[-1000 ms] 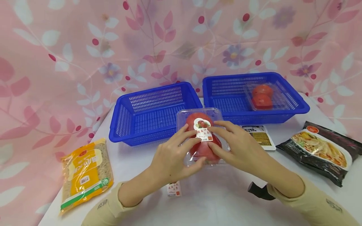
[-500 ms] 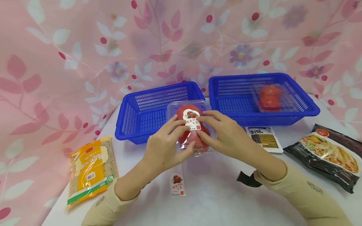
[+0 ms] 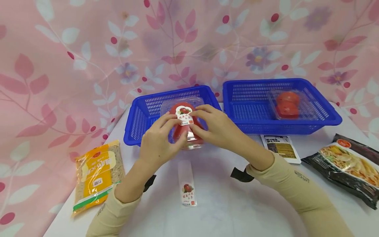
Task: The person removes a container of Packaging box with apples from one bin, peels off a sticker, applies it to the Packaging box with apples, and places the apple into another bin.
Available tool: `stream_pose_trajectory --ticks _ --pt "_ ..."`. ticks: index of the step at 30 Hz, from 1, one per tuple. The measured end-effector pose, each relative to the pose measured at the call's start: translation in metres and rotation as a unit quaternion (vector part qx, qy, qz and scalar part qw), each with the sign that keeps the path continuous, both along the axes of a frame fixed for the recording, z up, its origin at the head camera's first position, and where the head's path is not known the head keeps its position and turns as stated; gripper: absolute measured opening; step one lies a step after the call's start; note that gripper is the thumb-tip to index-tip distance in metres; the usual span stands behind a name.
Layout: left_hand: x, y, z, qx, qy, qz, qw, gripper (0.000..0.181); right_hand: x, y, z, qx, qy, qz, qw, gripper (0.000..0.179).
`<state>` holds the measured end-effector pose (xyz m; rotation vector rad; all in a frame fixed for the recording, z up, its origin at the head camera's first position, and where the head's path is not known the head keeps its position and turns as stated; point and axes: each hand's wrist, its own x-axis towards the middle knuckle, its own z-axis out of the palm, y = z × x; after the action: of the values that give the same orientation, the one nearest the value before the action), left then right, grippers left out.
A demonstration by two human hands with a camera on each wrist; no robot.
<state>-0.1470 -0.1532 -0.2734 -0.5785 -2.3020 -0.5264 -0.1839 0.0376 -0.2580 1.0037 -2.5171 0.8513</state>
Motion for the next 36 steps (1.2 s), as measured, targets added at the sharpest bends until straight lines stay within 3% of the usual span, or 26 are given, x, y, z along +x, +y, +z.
stream_pose_trajectory --ticks 9,22,29,36 --pt "-0.018 -0.024 -0.006 0.037 -0.031 0.062 0.9969 0.032 -0.020 -0.031 -0.007 0.007 0.003 0.019 0.9998 0.034" --pt "-0.045 -0.054 -0.004 0.051 -0.067 0.105 0.9909 0.031 -0.047 -0.070 -0.011 0.006 0.024 0.027 0.9993 0.032" --pt "-0.062 -0.065 -0.003 0.073 -0.100 0.130 0.9839 0.031 -0.069 -0.089 -0.008 0.043 0.007 0.013 0.9990 0.033" --pt "-0.071 -0.077 -0.002 0.079 -0.107 0.144 0.9805 0.030 -0.080 -0.103 -0.006 0.046 -0.028 0.013 0.9985 0.033"
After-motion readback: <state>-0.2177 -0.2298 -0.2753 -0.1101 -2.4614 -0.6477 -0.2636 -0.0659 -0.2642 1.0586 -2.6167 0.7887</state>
